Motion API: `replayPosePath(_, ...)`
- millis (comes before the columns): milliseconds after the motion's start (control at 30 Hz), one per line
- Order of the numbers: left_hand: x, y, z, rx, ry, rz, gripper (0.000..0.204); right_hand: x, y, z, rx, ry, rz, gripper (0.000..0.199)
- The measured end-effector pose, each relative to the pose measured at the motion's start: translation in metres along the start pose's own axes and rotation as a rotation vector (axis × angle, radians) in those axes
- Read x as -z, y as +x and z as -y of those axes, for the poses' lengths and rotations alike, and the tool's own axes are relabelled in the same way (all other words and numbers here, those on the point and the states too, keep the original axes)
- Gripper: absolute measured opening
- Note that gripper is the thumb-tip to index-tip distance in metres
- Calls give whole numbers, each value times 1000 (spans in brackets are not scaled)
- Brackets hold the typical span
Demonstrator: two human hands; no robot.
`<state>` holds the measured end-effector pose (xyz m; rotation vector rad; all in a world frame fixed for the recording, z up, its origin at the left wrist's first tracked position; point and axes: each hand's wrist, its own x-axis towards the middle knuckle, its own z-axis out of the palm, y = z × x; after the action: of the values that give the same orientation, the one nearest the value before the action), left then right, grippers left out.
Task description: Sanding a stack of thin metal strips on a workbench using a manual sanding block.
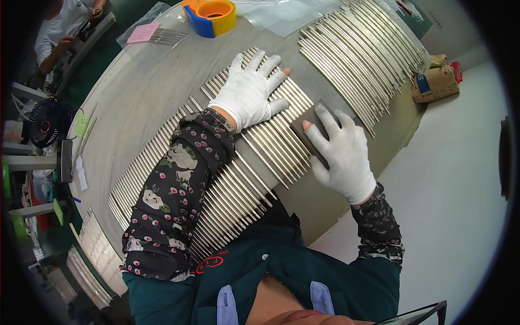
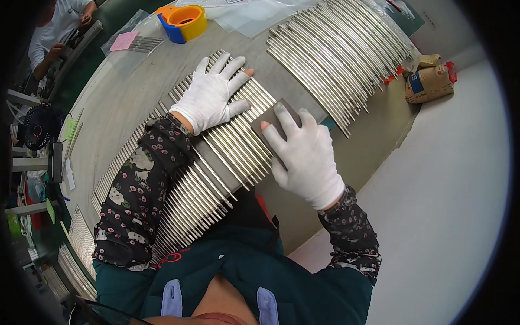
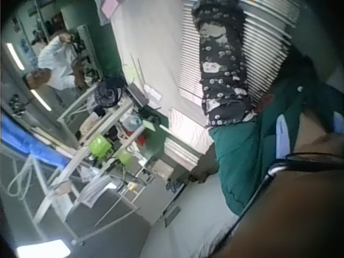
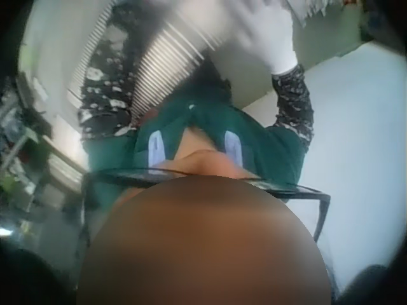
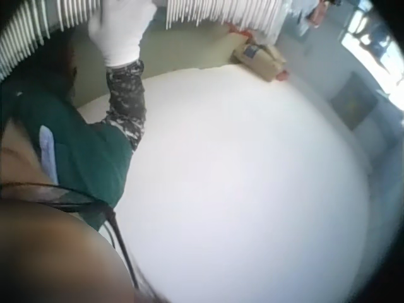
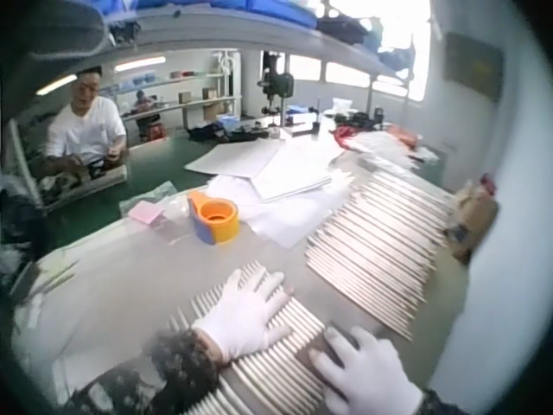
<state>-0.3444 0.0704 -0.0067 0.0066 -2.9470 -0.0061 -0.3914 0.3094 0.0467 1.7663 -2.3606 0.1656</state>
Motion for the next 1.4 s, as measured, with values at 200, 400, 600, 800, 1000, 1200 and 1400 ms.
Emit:
replayPosePath(200, 2, -1, 1, 4, 17, 6, 68, 39, -56, -3, -102, 69, 130, 60)
replayPosePath(400, 3, -6, 2, 13, 55, 42, 68, 29, -61, 11, -157, 86, 36, 62)
replayPosePath(600, 6, -9, 2, 19, 59, 63, 67, 25, -49, 12, -113, 81, 18, 63)
replayPosePath(800, 6, -12, 1, 23, 65, 71, 68, 15, -31, 10, -56, 49, 41, 63)
replayPosePath(1000, 7, -12, 1, 13, 67, 69, 70, 6, -14, 14, -21, -5, 57, 60)
replayPosePath(1200, 10, -14, 3, 17, 73, 62, 70, 12, -25, 5, 47, 35, 56, 56)
replayPosePath(1400, 7, -14, 3, 6, 69, 61, 68, 2, -7, 10, 25, 25, -5, 58)
